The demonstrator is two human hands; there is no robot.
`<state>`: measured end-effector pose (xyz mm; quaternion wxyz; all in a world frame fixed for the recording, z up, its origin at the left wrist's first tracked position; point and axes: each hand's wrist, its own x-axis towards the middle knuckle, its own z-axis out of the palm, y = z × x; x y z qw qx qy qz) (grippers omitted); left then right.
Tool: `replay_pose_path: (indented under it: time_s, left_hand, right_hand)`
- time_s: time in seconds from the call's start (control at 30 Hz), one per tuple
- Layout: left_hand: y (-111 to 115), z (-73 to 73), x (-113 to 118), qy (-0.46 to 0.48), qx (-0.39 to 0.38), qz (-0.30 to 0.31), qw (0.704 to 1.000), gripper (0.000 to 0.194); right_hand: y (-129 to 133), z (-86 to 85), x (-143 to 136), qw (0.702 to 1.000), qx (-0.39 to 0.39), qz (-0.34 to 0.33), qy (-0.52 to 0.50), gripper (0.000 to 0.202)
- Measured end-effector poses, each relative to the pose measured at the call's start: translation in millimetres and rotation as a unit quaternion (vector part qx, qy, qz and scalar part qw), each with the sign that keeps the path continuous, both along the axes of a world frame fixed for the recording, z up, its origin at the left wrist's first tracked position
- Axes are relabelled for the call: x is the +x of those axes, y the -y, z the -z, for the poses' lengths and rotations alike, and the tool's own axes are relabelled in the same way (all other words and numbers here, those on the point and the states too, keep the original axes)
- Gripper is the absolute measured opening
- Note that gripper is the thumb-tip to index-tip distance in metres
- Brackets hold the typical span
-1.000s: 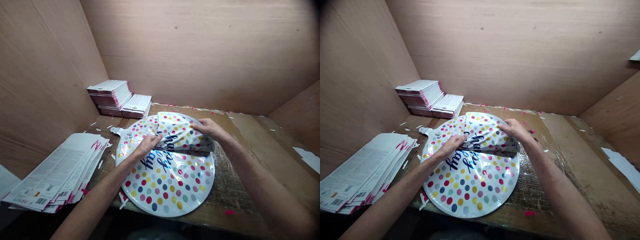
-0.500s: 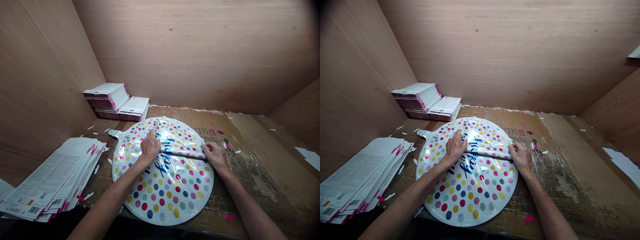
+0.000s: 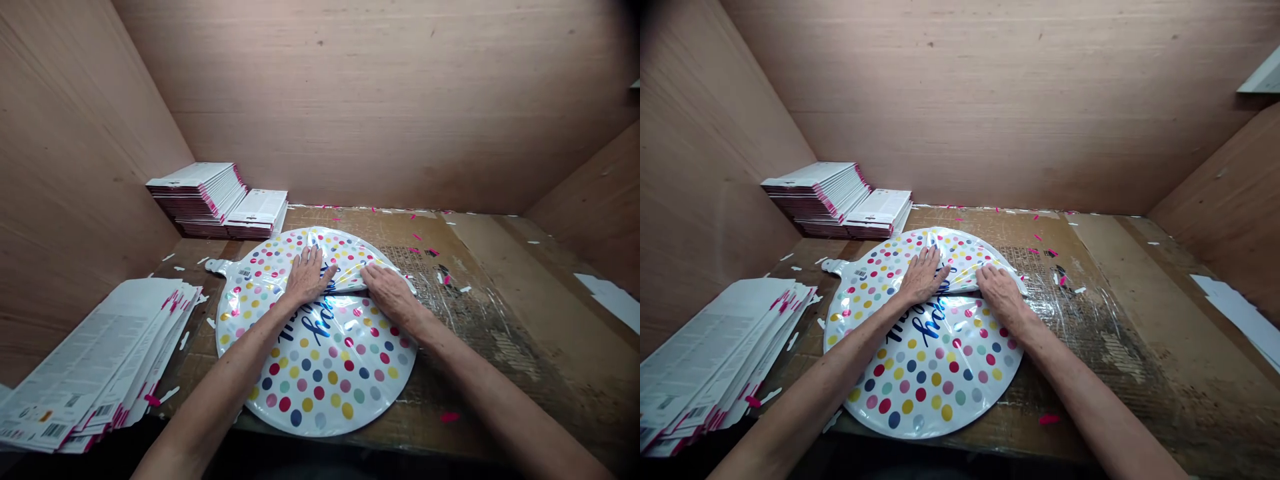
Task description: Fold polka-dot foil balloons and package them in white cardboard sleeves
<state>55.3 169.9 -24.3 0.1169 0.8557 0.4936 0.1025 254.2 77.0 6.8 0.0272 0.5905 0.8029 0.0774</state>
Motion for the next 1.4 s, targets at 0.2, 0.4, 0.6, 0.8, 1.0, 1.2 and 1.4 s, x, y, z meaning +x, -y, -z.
replay_pose_path:
  time_s: [0.2, 0.4, 0.6, 0.8, 1.0, 1.2, 1.4]
  left_hand:
    - [-18, -7.8, -2, 0.063, -0.085, -0.025, 0.994, 0.076]
    - [37, -38.4, -16, 0.091, -0.046, 0.039, 0.994, 0.075]
    - [127, -24.1, -59, 0.115, 0.155, 0.204, 0.96, 0.038]
    - [130, -13.3, -120, 0.172, 0.117, 0.111, 0.972, 0.03]
    - [140, -15.8, -140, 0.077, 0.164, 0.177, 0.967, 0.035]
    - [142, -5.2, -143, 0.175, 0.122, 0.065, 0.975, 0.023]
    - [135, -20.1, -122, 0.119, -0.013, -0.244, 0.962, 0.037]
  right_hand:
    - [35, -2.1, 10, 0.998, -0.044, 0.039, 0.012, 0.026]
    - [88, -16.6, -24, 0.992, -0.069, 0.107, -0.009, 0.029]
    - [96, -27.5, -67, 0.97, -0.068, -0.03, -0.23, 0.066]
    - [108, 3.4, -35, 0.94, 0.016, -0.207, -0.269, 0.101]
    - [81, 23.3, -44, 0.951, 0.046, -0.269, -0.146, 0.05]
    - [47, -0.5, -49, 0.942, -0.074, -0.198, -0.259, 0.035]
    - [-2, 1.0, -76, 0.927, -0.115, 0.078, -0.347, 0.046]
